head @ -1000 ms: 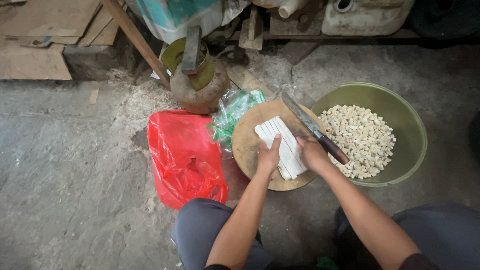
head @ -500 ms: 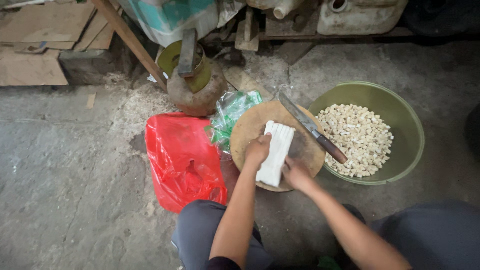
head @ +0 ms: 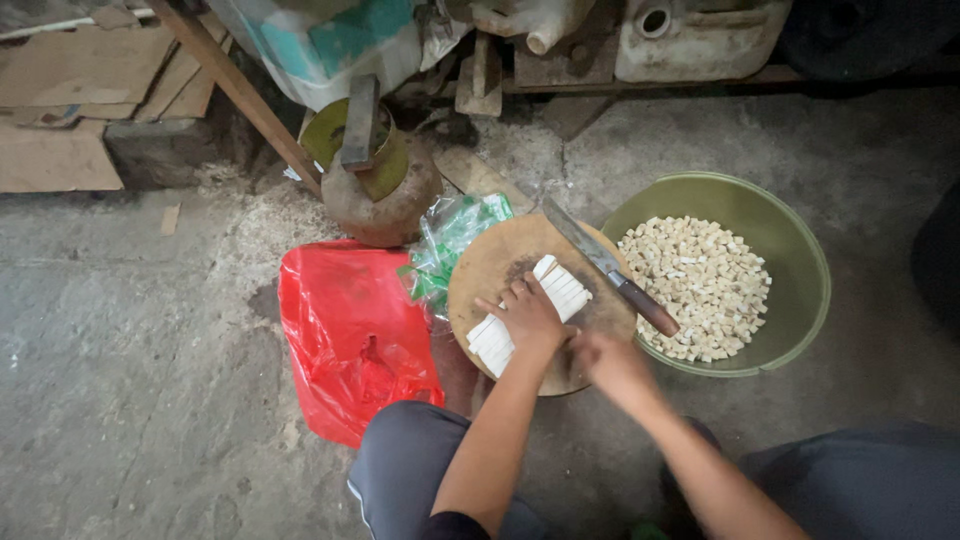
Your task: The person unwraps a block of white tofu, places it on a wooden cutting board, and uses a knife to slice it into strips and then into small cubes. The cut pieces are transferred into a green bowl. The process is repeated with a second block of tofu.
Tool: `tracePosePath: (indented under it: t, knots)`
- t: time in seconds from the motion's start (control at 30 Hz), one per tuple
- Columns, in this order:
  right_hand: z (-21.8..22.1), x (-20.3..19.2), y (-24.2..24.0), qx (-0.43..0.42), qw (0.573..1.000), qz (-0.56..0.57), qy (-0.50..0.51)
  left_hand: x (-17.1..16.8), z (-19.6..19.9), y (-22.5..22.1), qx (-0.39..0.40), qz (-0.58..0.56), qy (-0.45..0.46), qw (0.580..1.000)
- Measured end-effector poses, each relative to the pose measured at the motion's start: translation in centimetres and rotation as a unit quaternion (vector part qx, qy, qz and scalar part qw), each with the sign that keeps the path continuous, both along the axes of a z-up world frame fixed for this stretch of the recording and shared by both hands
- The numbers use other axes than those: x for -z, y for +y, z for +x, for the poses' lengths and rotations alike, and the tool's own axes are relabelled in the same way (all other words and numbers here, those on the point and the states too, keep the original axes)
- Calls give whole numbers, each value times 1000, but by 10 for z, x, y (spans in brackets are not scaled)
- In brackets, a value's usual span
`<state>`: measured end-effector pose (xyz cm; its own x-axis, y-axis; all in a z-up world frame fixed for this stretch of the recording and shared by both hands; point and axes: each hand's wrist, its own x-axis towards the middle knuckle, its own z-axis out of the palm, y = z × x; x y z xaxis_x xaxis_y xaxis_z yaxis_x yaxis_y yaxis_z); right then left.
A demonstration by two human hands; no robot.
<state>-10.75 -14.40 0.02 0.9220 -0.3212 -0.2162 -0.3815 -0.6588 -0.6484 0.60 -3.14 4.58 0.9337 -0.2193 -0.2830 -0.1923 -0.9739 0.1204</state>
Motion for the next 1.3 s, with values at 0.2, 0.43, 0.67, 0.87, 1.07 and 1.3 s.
tracePosePath:
  t: [0.2,0.43,0.67,0.87,1.07,1.3]
  knots:
    - [22,-35,-76,-27,967,-196,-161,39,19,6,45,-63,-39,996]
    - [5,-29,-74,-3,992,-123,13,27,-1,15,105,-70,-18,992]
    - [-30,-18,-38,-5,990,-140,2,34,-12,21,133,-181,-145,964]
    - [-35,-5,-39,-14,990,-133,-36,38,-9,18,162,-242,-164,942]
    - [-32,-7,-38,-6,992,-123,-16,13,-15,22,138,-268,-136,944]
    - [-36,-12,-37,1,994,-109,-2,43,-9,61,-204,-275,-254,904]
